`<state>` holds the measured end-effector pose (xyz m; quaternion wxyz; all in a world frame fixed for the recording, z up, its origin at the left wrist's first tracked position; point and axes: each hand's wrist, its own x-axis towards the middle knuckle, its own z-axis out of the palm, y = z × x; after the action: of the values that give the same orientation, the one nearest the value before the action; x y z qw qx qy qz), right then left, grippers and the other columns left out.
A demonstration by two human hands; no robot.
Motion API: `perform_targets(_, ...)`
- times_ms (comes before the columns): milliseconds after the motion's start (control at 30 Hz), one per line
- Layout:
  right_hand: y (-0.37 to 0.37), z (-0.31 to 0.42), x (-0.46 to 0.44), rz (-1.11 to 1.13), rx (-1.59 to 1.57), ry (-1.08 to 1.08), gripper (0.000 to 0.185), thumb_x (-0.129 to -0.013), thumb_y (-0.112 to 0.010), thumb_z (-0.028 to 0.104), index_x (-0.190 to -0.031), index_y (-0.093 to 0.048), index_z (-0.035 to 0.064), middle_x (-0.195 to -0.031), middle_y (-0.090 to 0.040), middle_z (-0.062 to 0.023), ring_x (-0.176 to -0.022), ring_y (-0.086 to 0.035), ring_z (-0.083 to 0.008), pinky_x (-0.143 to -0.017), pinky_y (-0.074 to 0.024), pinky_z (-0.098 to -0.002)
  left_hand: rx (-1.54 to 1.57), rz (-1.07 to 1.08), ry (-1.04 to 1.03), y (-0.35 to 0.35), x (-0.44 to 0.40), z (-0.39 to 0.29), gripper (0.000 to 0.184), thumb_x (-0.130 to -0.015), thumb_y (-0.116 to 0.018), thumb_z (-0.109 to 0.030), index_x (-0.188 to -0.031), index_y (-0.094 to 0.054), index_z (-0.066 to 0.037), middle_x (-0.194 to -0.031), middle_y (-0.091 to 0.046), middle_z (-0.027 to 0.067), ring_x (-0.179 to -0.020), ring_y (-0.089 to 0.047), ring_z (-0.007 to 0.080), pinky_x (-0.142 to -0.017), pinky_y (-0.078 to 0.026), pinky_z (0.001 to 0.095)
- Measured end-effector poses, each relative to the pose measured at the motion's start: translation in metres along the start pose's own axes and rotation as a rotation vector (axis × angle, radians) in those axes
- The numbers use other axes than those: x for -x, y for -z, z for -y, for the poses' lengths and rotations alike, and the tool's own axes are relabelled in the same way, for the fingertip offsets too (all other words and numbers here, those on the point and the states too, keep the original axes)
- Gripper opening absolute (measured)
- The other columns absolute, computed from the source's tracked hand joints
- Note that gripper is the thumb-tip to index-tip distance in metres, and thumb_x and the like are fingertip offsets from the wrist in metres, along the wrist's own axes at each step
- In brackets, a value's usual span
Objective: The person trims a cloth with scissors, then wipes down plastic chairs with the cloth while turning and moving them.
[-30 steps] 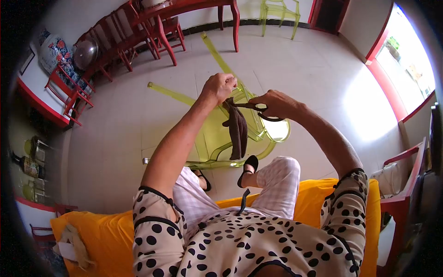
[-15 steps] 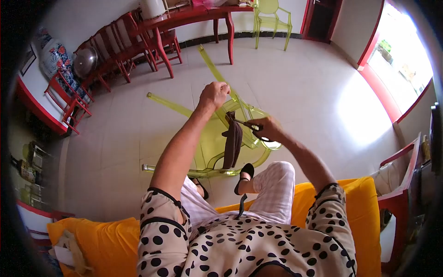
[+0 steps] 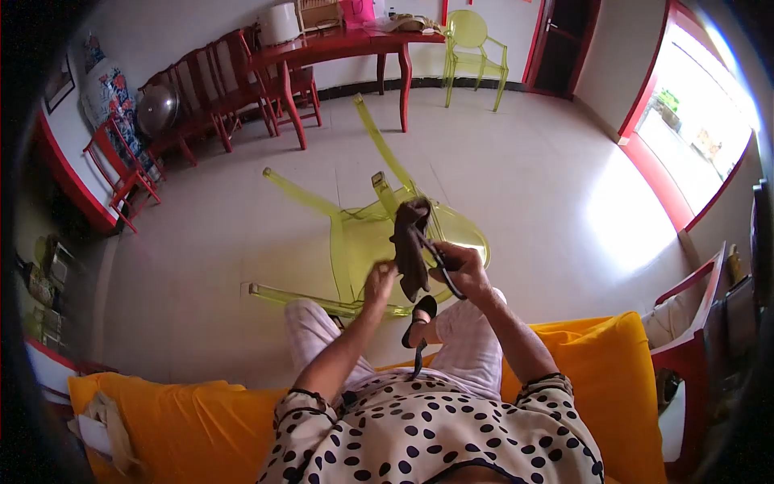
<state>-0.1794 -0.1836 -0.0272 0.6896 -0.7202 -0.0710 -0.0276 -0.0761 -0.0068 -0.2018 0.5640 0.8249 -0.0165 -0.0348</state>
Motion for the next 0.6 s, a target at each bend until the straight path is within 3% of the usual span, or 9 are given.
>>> perform_targets(67,-0.014,0.016,0.012,0.084,0.179,-0.075,0.049,-0.071,-0.072,-0.001,-0.118,-0.057,-0.0038,-0.095,-0.065,-0.0041,-0.083,-0.057,-0.0082,-0.075,-0.0471,-0.0232,0.194,0.099,0.247,-0.013,0.044,0.009,0.051,-0.08,-0.058,-0.051,-0.109,-0.06,-0.008,-0.097,-0.063,0.0089,-0.093,-0.058,0.0266,-0.082,-0.045,0.0385)
perform_targets(133,-0.027,0.009,0.024,0.178,0.191,0.089,0.048,-0.073,-0.072,0.002,-0.118,-0.057,-0.0028,-0.096,-0.066,-0.005,-0.084,-0.056,-0.0088,-0.075,-0.0468,-0.0228,0.443,0.101,0.554,-0.022,0.068,0.012,0.058,-0.078,-0.058,-0.056,-0.114,-0.057,-0.011,-0.103,-0.059,0.0067,-0.098,-0.055,0.0256,-0.08,-0.044,0.044)
perform_targets(200,-0.047,-0.018,0.036,0.187,0.014,0.009,0.05,-0.073,-0.073,0.003,-0.119,-0.057,-0.0017,-0.091,-0.064,-0.0017,-0.079,-0.054,-0.0066,-0.069,-0.0458,-0.0216,0.899,0.298,0.571,-0.043,0.043,0.06,0.049,-0.079,-0.057,-0.054,-0.105,-0.057,-0.012,-0.099,-0.058,0.0056,-0.093,-0.053,0.0238,-0.074,-0.045,0.0427)
perform_targets(233,-0.054,0.009,0.045,0.225,0.007,-0.256,0.051,-0.073,-0.073,0.002,-0.121,-0.056,-0.0013,-0.083,-0.06,0.0015,-0.071,-0.051,-0.0046,-0.062,-0.0432,-0.0206,1.121,0.391,0.618,-0.048,0.035,0.075,0.042,-0.081,-0.056,-0.052,-0.097,-0.058,-0.013,-0.093,-0.058,0.0048,-0.087,-0.054,0.0228,-0.071,-0.046,0.0406)
perform_targets(333,-0.064,0.006,0.056,0.241,-0.058,-0.138,0.049,-0.075,-0.072,0.002,-0.121,-0.055,-0.0005,-0.081,-0.06,0.0019,-0.065,-0.052,-0.0053,-0.058,-0.0437,-0.0217,0.906,0.275,0.451,-0.087,-0.003,0.106,0.029,-0.086,-0.052,-0.038,-0.086,-0.06,-0.011,-0.078,-0.059,0.0026,-0.077,-0.055,0.0243,-0.071,-0.045,0.0383)
perform_targets(367,-0.065,0.012,0.059,0.238,-0.078,-0.108,0.05,-0.074,-0.071,0.001,-0.121,-0.055,-0.0003,-0.079,-0.062,-0.0005,-0.065,-0.054,-0.0069,-0.059,-0.0454,-0.0225,0.729,0.059,0.319,-0.056,0.028,0.026,0.025,-0.089,-0.049,-0.028,-0.079,-0.061,-0.008,-0.068,-0.057,0.0009,-0.07,-0.056,0.0239,-0.074,-0.045,0.0358)
perform_targets(433,-0.061,0.024,0.07,0.225,-0.116,-0.056,0.051,-0.072,-0.07,0.0,-0.121,-0.056,0.0002,-0.076,-0.065,-0.0055,-0.064,-0.059,-0.0101,-0.062,-0.0486,-0.0241,0.653,-0.03,0.032,-0.03,0.042,-0.019,0.019,-0.083,-0.053,-0.024,-0.084,-0.059,-0.007,-0.07,-0.054,0.0036,-0.072,-0.054,0.0257,-0.072,-0.043,0.0377)
perform_targets(533,-0.029,0.025,0.094,0.168,0.555,0.168,0.055,-0.068,-0.07,-0.001,-0.12,-0.058,0.0059,-0.08,-0.065,-0.0085,-0.063,-0.059,-0.0149,-0.064,-0.0494,-0.0268,0.521,-0.149,-0.397,0.0,0.049,-0.05,0.023,-0.074,-0.058,-0.019,-0.092,-0.056,-0.005,-0.073,-0.05,0.0076,-0.075,-0.052,0.0285,-0.07,-0.039,0.0405)
perform_targets(600,-0.013,0.046,0.121,0.097,0.734,-0.074,0.057,-0.065,-0.071,0.005,-0.12,-0.059,0.0137,-0.091,-0.066,-0.0094,-0.072,-0.064,-0.0214,-0.07,-0.0521,-0.0304,0.393,-0.197,-0.601,0.01,0.046,-0.049,0.028,-0.069,-0.061,-0.016,-0.094,-0.054,-0.004,-0.075,-0.049,0.0092,-0.077,-0.05,0.0288,-0.068,-0.038,0.0419)
